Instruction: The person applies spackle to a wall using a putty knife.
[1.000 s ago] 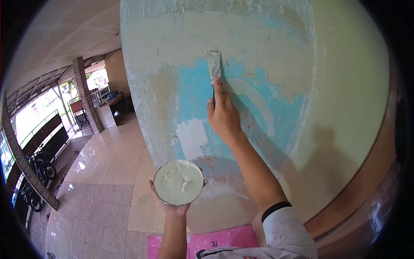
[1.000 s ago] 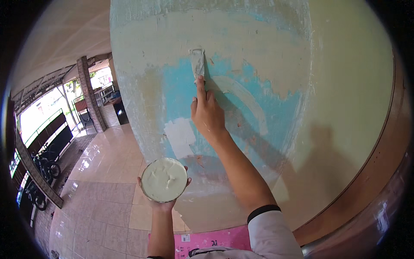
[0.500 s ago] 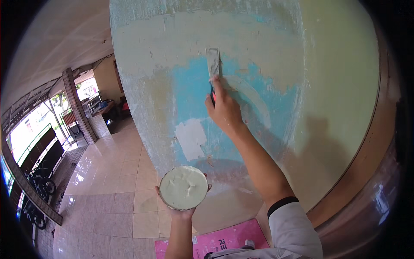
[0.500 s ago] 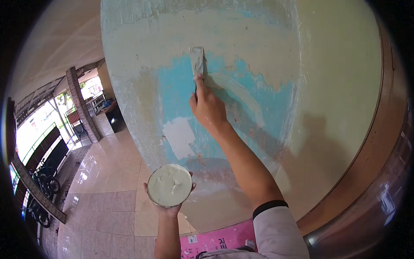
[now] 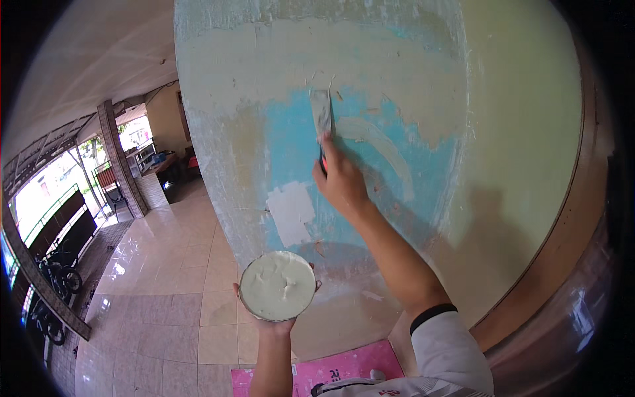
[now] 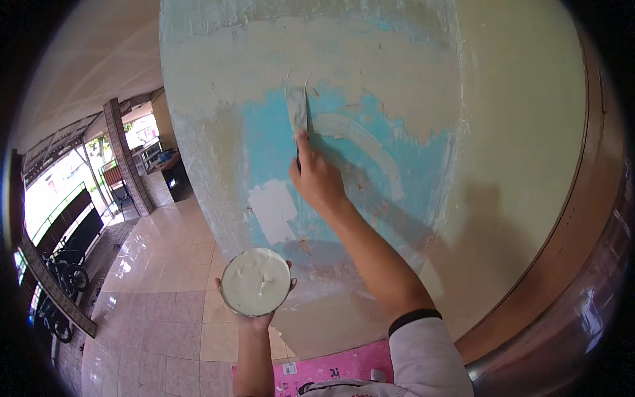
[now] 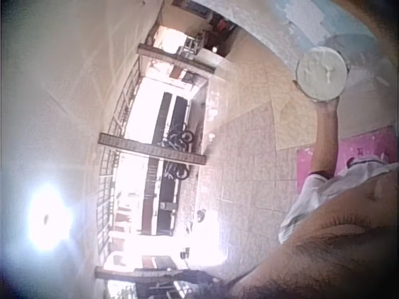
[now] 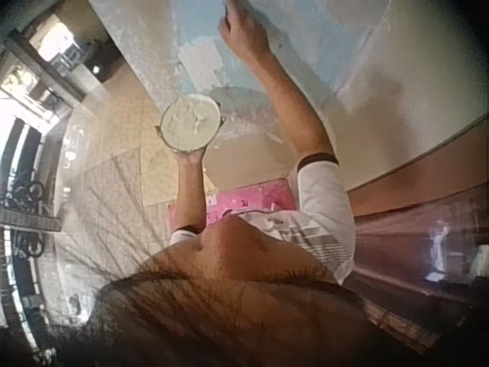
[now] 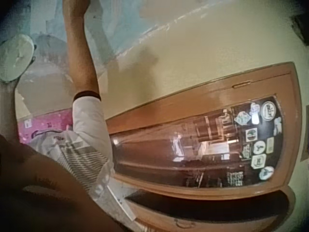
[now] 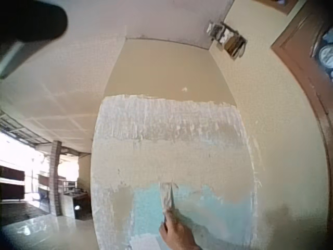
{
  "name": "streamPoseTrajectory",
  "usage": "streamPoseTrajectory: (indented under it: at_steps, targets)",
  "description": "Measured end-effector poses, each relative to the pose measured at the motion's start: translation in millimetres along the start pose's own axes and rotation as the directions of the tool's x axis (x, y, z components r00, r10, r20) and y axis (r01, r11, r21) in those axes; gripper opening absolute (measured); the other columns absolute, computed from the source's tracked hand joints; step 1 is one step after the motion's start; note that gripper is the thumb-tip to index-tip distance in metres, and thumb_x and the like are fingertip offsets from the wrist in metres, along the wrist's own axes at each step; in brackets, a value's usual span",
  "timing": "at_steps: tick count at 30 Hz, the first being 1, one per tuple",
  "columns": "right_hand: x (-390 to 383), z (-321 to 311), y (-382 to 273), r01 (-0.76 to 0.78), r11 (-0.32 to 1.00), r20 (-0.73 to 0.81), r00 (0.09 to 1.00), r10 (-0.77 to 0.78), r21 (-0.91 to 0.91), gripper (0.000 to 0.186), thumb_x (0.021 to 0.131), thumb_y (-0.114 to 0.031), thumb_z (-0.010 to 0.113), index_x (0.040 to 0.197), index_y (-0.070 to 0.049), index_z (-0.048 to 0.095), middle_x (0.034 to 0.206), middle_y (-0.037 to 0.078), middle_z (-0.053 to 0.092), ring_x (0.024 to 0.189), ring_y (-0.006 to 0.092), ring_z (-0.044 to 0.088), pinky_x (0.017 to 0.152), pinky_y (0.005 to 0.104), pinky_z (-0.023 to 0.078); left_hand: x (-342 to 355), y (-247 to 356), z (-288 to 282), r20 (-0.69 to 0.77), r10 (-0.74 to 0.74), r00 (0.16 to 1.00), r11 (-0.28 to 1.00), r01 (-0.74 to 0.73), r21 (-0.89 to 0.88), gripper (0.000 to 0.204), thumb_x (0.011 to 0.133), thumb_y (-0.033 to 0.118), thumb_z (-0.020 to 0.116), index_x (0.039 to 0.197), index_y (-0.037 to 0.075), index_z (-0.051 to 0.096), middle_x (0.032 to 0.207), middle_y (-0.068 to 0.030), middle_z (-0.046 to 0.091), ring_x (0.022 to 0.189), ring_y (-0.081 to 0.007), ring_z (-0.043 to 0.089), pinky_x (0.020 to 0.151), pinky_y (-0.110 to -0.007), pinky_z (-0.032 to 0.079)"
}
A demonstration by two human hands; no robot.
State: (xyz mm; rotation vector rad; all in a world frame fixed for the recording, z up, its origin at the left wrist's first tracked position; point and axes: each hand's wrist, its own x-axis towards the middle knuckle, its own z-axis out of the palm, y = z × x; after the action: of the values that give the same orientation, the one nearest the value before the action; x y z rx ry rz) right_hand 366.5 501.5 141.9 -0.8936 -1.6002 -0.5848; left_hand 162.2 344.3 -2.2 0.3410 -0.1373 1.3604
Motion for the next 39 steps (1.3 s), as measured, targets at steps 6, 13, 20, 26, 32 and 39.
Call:
streamPoseTrajectory:
  at_steps: [6,13,20,26,32,39]
  targets:
    - [-6,-10,-4,-0.026,0.989,-0.029,0.999,0.031,0.144,0.066,0.092,-0.014,0.069,0.149,0.004,0.041,0.126,0.028,0.067,0.102,0.0461,0.069,0.081,0.0493,0.059,-2,-2,-4,0.001,-0.010,1.000,0.998,0.010,-0.057,0.101,0.079,0.086,0.054,0.154,0.019,0.043,0.157,-0.0221,0.039,0.139,-0.0613,0.035,0.105,-0.084,0.030]
    - [-6,1,17,-0.009,0.999,0.024,1.000,0.008,0.045,0.067,0.090,-0.016,0.071,0.148,0.004,0.043,0.117,0.027,0.070,0.089,0.0431,0.072,0.075,0.0482,0.059,1,2,-13,0.088,0.027,0.996,0.999,-0.029,0.030,0.102,0.081,0.083,0.058,0.156,0.016,0.040,0.158,-0.0242,0.037,0.140,-0.0630,0.031,0.105,-0.084,0.030]
    - [10,-16,16,0.016,0.993,-0.014,1.000,-0.014,0.121,0.066,0.090,-0.015,0.070,0.148,0.004,0.043,0.119,0.026,0.070,0.096,0.0430,0.071,0.079,0.0483,0.060,3,-1,-10,0.095,0.005,0.995,1.000,-0.003,-0.018,0.102,0.082,0.079,0.062,0.157,0.014,0.038,0.159,-0.0259,0.034,0.142,-0.0636,0.028,0.106,-0.084,0.028]
    - [25,-12,9,-0.141,0.987,0.200,0.972,0.123,0.078,0.060,0.092,-0.013,0.069,0.144,0.005,0.045,0.121,0.028,0.068,0.096,0.0449,0.070,0.080,0.0492,0.059,1,0,-12,0.078,0.023,0.997,0.999,-0.026,0.030,0.104,0.080,0.080,0.063,0.156,0.013,0.038,0.159,-0.0255,0.034,0.142,-0.0633,0.027,0.106,-0.084,0.027]
    - [-22,-10,20,0.068,0.972,0.014,0.997,-0.073,0.225,0.059,0.093,-0.014,0.068,0.144,0.005,0.045,0.128,0.027,0.066,0.102,0.0435,0.069,0.084,0.0478,0.059,2,1,-18,0.102,0.002,0.995,1.000,-0.001,-0.013,0.105,0.079,0.082,0.063,0.156,0.015,0.038,0.160,-0.0251,0.033,0.142,-0.0632,0.028,0.106,-0.083,0.029]
    - [45,-10,31,0.091,0.986,-0.033,0.996,-0.087,0.139,0.062,0.095,-0.014,0.068,0.149,0.002,0.043,0.119,0.029,0.068,0.100,0.0441,0.069,0.083,0.0459,0.059,1,-3,-12,0.067,0.014,0.998,1.000,-0.014,-0.001,0.101,0.079,0.081,0.063,0.154,0.016,0.041,0.158,-0.0250,0.035,0.141,-0.0629,0.029,0.104,-0.084,0.030]
